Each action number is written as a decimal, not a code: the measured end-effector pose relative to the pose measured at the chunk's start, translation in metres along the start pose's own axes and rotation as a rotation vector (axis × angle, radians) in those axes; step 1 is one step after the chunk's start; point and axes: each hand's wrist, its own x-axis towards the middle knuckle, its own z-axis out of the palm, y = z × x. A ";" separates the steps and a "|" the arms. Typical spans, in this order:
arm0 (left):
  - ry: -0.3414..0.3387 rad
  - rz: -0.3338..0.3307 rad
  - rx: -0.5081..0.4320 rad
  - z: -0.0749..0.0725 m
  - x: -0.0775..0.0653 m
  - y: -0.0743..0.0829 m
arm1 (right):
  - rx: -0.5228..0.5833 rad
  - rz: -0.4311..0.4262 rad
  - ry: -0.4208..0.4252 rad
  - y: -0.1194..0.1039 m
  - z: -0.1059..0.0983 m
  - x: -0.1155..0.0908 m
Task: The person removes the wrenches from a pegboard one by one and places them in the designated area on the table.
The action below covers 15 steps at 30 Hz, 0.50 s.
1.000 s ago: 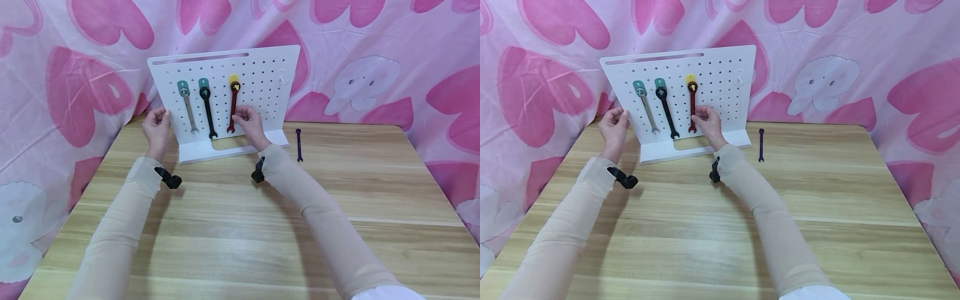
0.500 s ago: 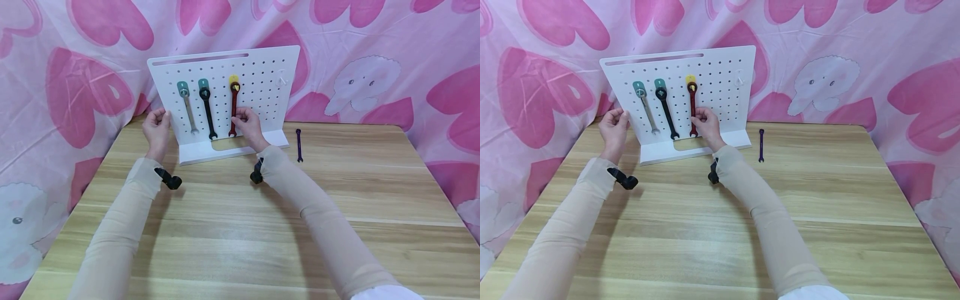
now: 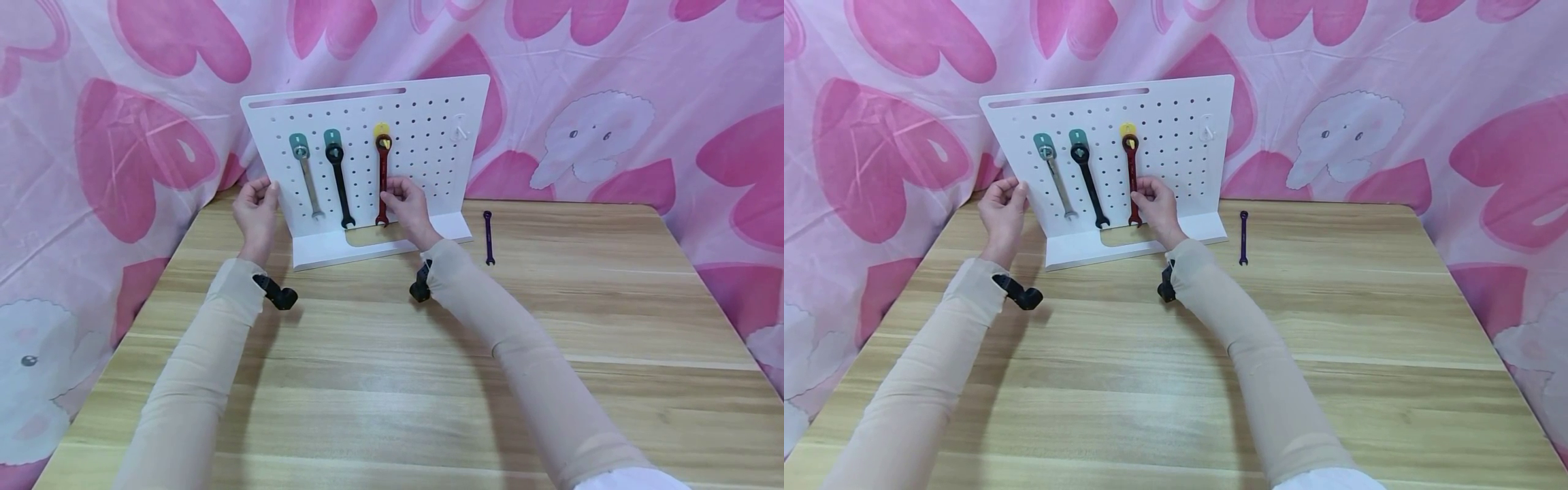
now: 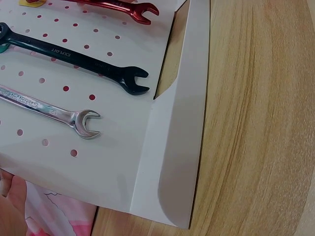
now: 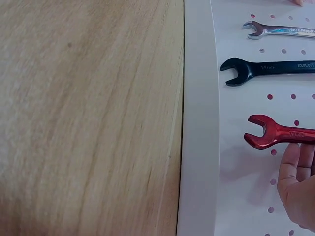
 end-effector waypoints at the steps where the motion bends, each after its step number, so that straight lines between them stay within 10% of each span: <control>1: -0.001 0.000 0.001 0.000 0.000 0.000 | 0.001 0.001 -0.001 0.000 0.000 0.000; 15: -0.007 0.002 -0.002 -0.001 -0.001 0.000 | 0.025 0.015 -0.039 0.000 -0.007 -0.003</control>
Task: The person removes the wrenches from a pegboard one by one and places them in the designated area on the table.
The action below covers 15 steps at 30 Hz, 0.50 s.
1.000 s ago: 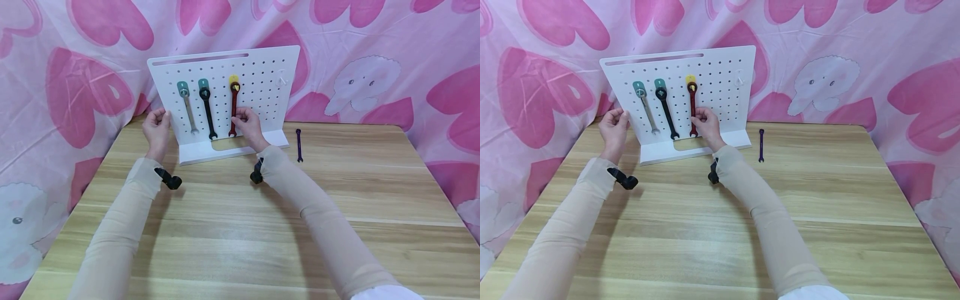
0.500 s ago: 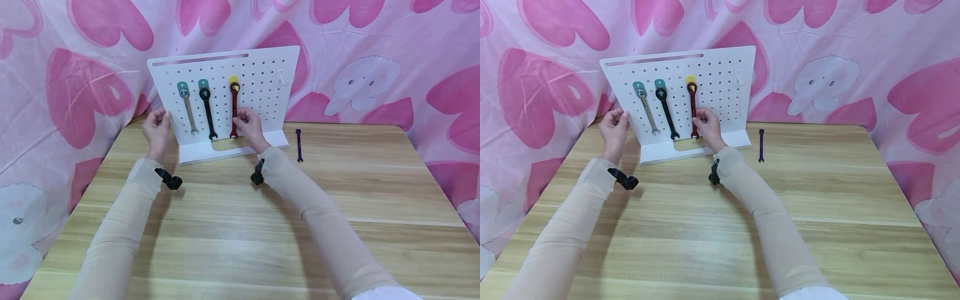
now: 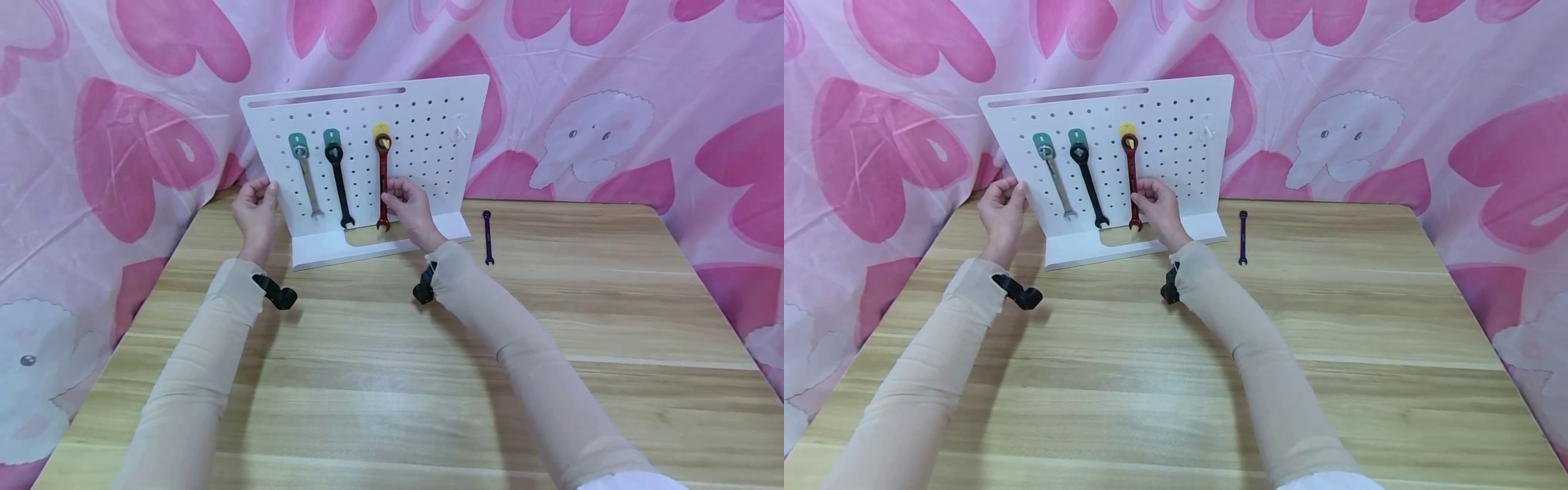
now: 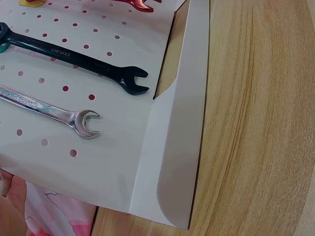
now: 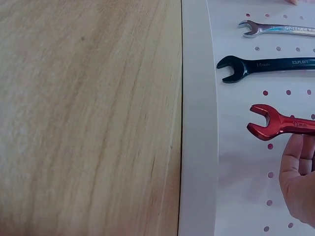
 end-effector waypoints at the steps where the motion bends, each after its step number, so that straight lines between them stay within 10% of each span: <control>1: -0.001 -0.001 0.002 0.000 0.000 0.000 | -0.003 0.002 -0.003 0.000 -0.001 -0.001; 15: 0.003 0.005 0.019 0.000 -0.001 0.000 | -0.007 0.028 -0.046 -0.005 -0.010 -0.006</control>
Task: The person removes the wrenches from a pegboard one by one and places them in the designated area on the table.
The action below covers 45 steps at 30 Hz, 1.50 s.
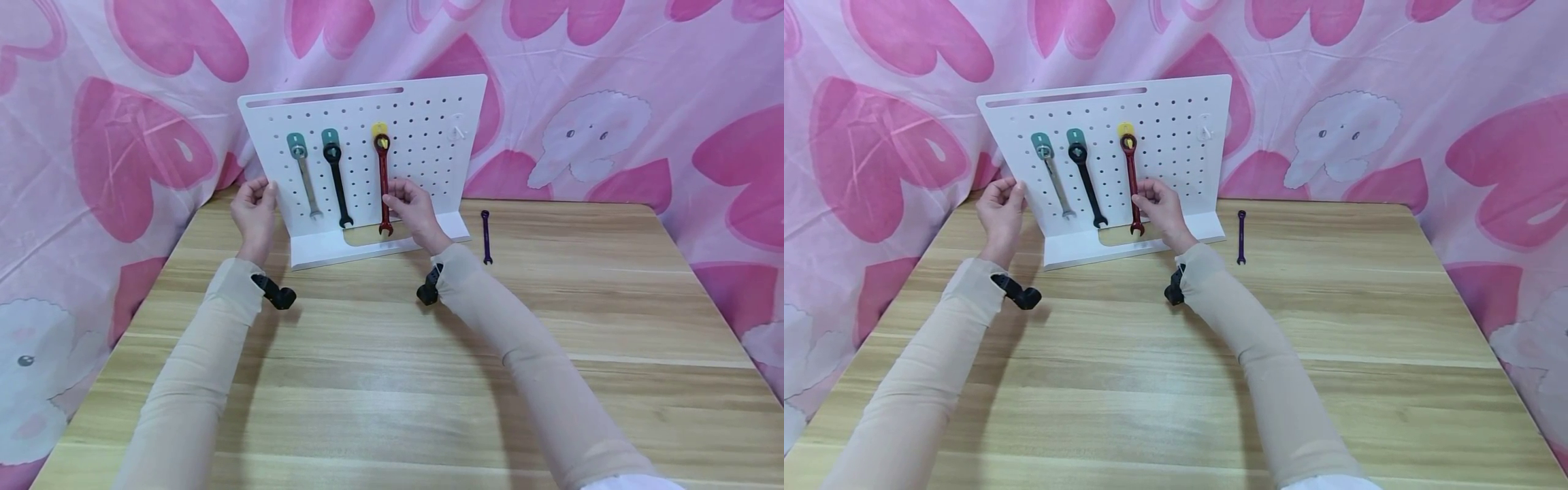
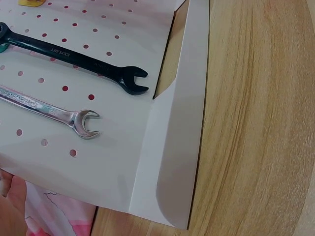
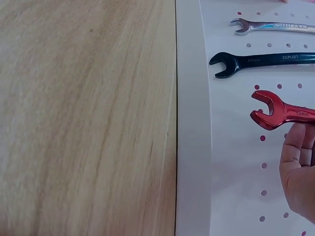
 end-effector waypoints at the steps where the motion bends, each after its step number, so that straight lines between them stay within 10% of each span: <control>1: 0.001 0.001 0.002 0.000 0.000 0.000 | 0.001 -0.001 0.000 0.000 0.000 0.000; 45: 0.015 0.027 -0.012 0.001 0.001 -0.002 | 0.079 0.036 -0.017 -0.008 -0.004 -0.009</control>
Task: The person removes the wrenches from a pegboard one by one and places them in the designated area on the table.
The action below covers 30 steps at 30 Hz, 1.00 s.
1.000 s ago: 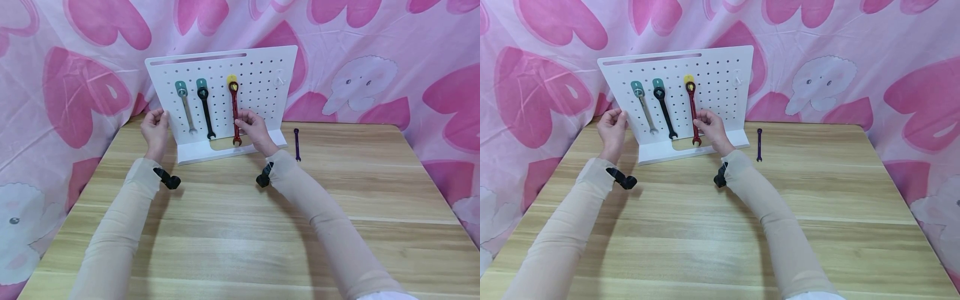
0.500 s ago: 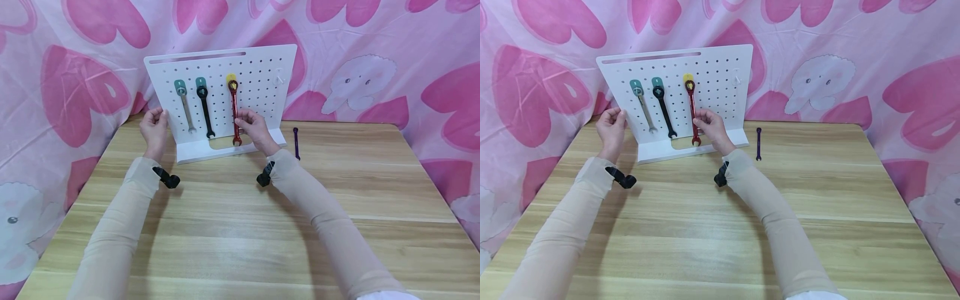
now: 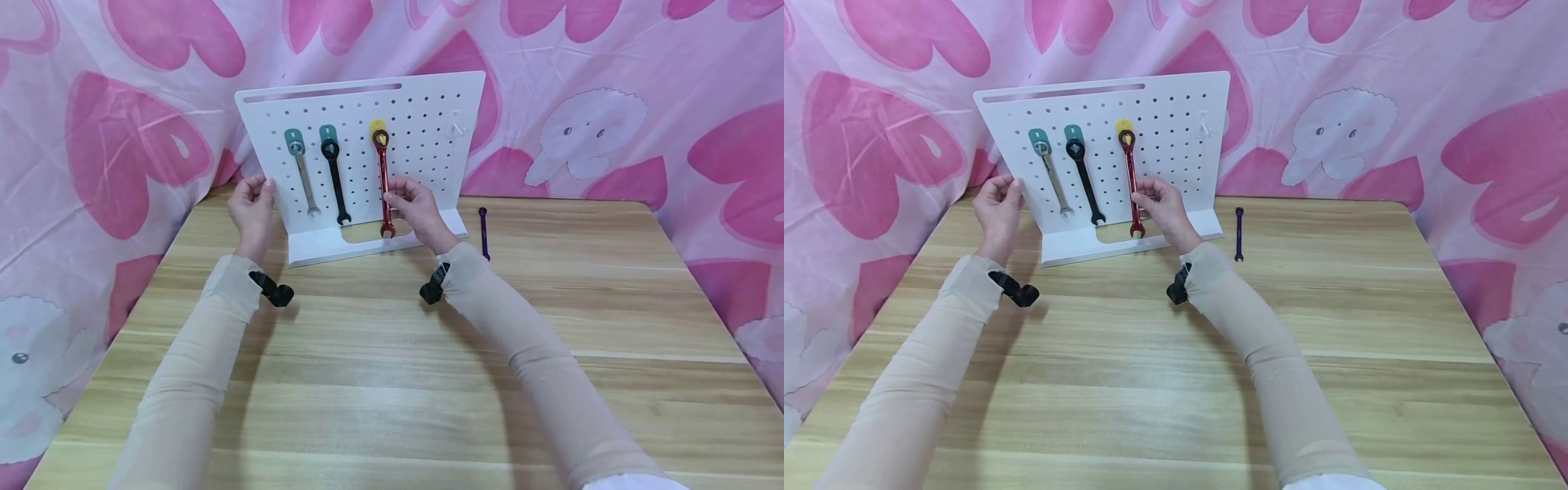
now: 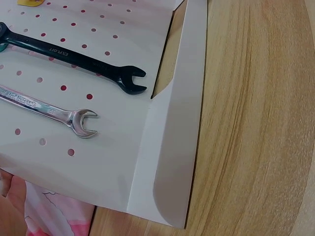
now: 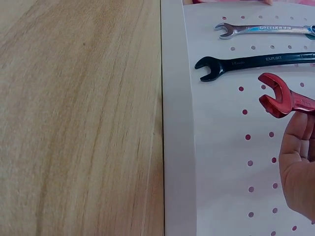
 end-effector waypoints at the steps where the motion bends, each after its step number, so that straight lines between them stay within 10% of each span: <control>1: -0.002 -0.002 0.002 0.000 0.000 0.000 | 0.001 0.000 -0.001 0.000 0.000 0.000; 30: -0.003 -0.031 -0.013 0.000 -0.001 0.000 | -0.020 0.027 -0.005 -0.003 -0.003 -0.004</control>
